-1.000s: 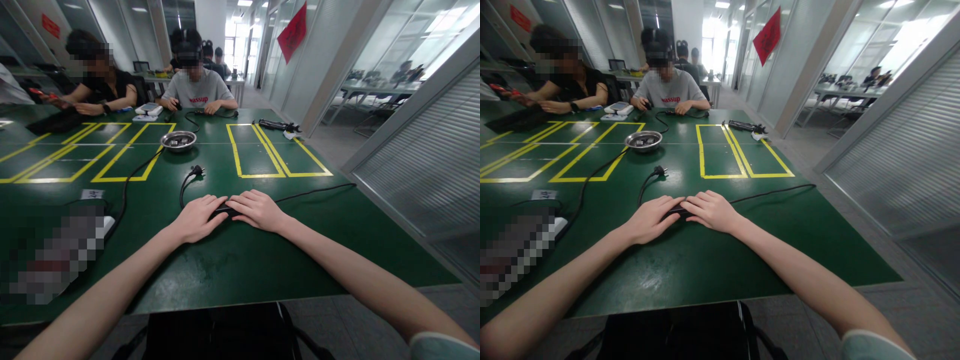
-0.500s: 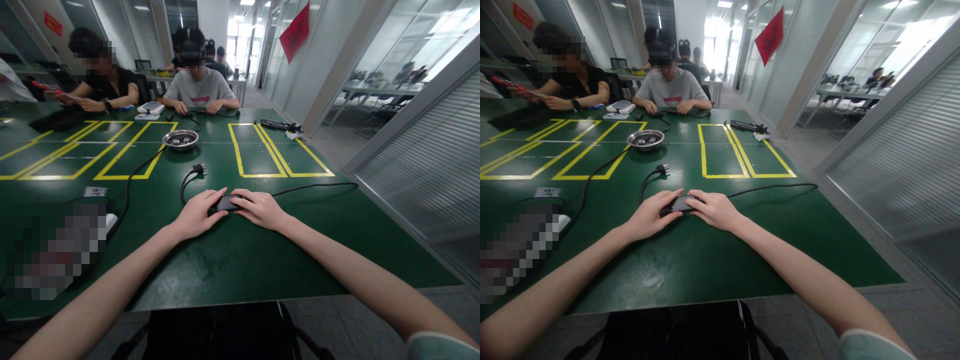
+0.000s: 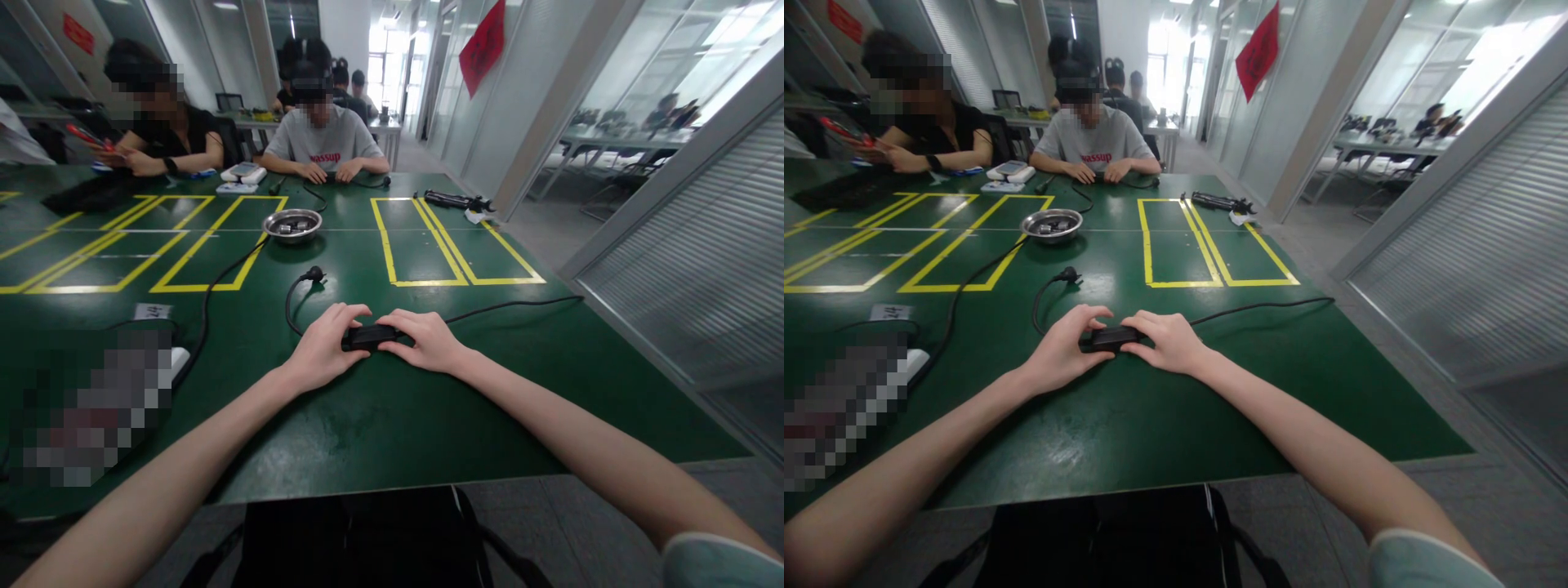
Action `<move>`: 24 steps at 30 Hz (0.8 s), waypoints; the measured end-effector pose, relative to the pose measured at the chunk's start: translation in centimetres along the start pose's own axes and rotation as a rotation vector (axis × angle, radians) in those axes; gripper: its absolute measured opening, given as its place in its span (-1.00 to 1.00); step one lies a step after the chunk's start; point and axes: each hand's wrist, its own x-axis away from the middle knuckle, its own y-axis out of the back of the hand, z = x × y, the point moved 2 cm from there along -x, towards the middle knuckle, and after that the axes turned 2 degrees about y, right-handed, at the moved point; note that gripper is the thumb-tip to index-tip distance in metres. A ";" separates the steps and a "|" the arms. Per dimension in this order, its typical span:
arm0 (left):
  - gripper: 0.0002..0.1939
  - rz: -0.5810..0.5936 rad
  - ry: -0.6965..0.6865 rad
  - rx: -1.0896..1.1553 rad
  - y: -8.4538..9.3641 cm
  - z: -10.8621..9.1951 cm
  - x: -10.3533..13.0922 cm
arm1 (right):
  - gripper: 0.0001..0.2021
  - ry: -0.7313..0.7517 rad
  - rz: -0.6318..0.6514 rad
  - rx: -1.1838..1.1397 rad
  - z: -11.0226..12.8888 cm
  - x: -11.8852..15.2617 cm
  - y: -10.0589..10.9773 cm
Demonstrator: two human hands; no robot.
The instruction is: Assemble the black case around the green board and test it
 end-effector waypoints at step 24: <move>-0.69 0.020 -0.178 -0.206 0.7 -0.3 -0.3 | -0.60 0.056 0.022 0.078 0.3 -0.1 0.5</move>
